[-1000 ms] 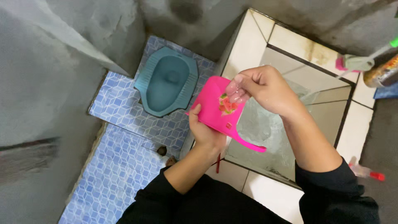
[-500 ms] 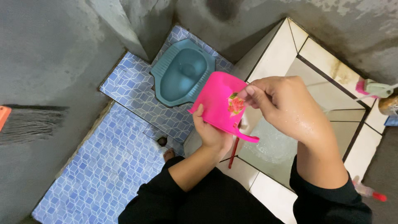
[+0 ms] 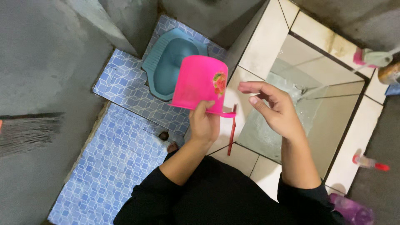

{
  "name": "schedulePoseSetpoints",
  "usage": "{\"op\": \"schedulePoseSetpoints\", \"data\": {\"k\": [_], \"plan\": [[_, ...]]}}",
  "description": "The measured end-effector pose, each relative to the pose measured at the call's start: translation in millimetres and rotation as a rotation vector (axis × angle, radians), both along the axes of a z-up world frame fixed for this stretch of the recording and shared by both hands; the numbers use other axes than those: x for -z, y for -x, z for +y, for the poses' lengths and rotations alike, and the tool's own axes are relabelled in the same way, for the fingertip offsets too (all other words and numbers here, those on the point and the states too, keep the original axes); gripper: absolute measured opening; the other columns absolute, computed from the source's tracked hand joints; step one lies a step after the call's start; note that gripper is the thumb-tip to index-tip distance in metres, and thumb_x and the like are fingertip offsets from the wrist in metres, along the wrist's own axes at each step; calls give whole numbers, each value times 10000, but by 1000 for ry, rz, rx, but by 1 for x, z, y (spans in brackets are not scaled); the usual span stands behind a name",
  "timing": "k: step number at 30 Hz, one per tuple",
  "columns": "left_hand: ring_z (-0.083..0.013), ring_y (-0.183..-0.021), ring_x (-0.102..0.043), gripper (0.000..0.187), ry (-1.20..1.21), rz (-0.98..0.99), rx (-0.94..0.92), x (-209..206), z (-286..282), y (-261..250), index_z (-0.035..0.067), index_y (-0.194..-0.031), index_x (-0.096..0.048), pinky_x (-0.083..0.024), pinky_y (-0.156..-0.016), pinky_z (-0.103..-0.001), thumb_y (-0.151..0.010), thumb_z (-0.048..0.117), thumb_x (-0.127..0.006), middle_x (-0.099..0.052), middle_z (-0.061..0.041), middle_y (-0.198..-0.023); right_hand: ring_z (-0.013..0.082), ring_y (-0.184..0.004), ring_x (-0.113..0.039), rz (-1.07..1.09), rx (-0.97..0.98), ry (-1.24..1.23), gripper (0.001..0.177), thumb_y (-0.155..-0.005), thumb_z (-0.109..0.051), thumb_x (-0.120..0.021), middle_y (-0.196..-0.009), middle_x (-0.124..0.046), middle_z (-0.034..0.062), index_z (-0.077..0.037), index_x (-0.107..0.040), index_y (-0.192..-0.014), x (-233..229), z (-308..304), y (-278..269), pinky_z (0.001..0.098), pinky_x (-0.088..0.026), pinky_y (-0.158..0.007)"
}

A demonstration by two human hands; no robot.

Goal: The person scrubs a pink plastic dustpan with a red toothbrush under running water from a wall tap. They repeatedly rinse the dustpan and the toothbrush, then place both items into the water-filled basin.

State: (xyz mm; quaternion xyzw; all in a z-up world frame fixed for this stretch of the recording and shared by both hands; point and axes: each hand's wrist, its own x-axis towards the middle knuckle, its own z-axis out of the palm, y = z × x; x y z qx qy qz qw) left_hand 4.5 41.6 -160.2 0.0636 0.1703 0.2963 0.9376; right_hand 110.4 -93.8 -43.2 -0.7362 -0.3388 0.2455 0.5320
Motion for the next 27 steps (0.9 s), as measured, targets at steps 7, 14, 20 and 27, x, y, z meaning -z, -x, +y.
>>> {"op": "schedulePoseSetpoints", "data": {"k": [7,14,20,27], "plan": [[-246,-1187,-582,431,-44,140,139,2,3,29,43,-1267,-549,-465,-1063,-440,-855,-85,-539,-597,-85,-1229,189,-695,-710,8,338,493,230,-865,-141,-771,-839,-736,86,-8,-674,-1026,119,-55,50,320,-562,-629],[-282,-1308,-555,435,-47,19,350,0,-6,56,-25,-1328,-536,-395,-1160,-456,-900,56,-536,-605,-124,-1340,208,-622,-736,-53,382,459,395,-820,-233,-856,-680,-715,119,-9,-565,-963,190,-57,101,325,-560,-579],[-271,-1354,-534,435,-23,-97,413,-12,-16,63,-17,-1382,-522,-353,-1216,-444,-971,124,-543,-604,-121,-1385,174,-608,-723,153,480,363,274,-879,-114,-749,-730,-731,88,-25,-616,-1101,208,-68,92,302,-538,-541],[-308,-1430,-496,533,-115,-433,328,-82,-14,43,38,-1504,-466,-335,-1250,-495,-1084,367,-471,-557,-124,-1491,93,-747,-589,145,653,-206,246,-1039,-51,-561,-1019,-542,-5,-90,-528,-1279,119,-114,63,241,-461,-611]]}}
